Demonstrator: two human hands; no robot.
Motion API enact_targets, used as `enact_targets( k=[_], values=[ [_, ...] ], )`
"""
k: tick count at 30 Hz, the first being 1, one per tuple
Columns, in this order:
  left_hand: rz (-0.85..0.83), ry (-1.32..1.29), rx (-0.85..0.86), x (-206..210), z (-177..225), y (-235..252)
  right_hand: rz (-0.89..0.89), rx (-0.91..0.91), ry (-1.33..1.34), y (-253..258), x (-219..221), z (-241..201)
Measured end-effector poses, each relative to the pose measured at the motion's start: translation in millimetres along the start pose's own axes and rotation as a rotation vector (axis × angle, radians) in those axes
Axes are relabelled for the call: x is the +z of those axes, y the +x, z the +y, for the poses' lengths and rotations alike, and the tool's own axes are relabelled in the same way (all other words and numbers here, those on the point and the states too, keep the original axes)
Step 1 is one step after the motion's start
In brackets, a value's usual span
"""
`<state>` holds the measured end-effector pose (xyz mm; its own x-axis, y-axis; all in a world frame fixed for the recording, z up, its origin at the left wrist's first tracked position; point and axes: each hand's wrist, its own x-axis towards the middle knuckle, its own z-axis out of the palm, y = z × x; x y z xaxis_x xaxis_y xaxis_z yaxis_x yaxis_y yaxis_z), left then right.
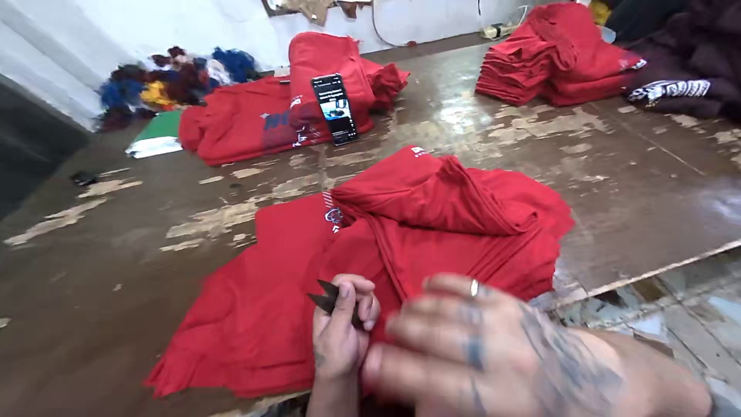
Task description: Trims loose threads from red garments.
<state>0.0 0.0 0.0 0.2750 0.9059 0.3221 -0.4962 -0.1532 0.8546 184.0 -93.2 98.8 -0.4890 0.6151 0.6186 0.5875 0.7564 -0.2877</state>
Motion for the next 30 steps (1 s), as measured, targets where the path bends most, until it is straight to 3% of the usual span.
enact_targets(
  k=[3,6,8,10,12,15,19,25,30],
  values=[
    [0.024,-0.021,0.007,-3.2,0.3,-2.3,-0.246,0.038,-0.156,-47.7,51.6,28.0],
    [0.000,0.002,0.010,-4.4,-0.6,-1.5,-0.309,-0.041,0.212,-63.2,43.1,9.7],
    [-0.024,0.046,0.005,-5.0,-1.3,-2.9,-0.149,-0.040,0.313,-59.9,30.1,6.0],
    [-0.037,0.081,0.013,-3.9,-0.9,-3.3,0.022,0.006,0.123,-48.9,27.1,20.3],
    [-0.037,0.103,0.028,-2.7,-0.7,-4.7,0.003,0.098,-0.022,-37.6,36.9,44.9],
    [-0.028,0.112,0.051,-2.8,-1.0,-7.6,0.006,0.139,0.011,-39.4,53.7,65.3],
    [-0.032,0.113,0.052,-3.0,-1.9,-7.8,0.120,0.153,0.176,-49.1,51.8,70.9],
    [-0.031,0.130,0.053,-0.4,-2.7,-8.1,-0.002,0.181,0.117,-46.7,49.9,68.4],
    [-0.064,0.258,0.044,1.8,3.8,-7.6,0.198,0.214,0.365,-52.4,44.9,80.7]
  ],
)
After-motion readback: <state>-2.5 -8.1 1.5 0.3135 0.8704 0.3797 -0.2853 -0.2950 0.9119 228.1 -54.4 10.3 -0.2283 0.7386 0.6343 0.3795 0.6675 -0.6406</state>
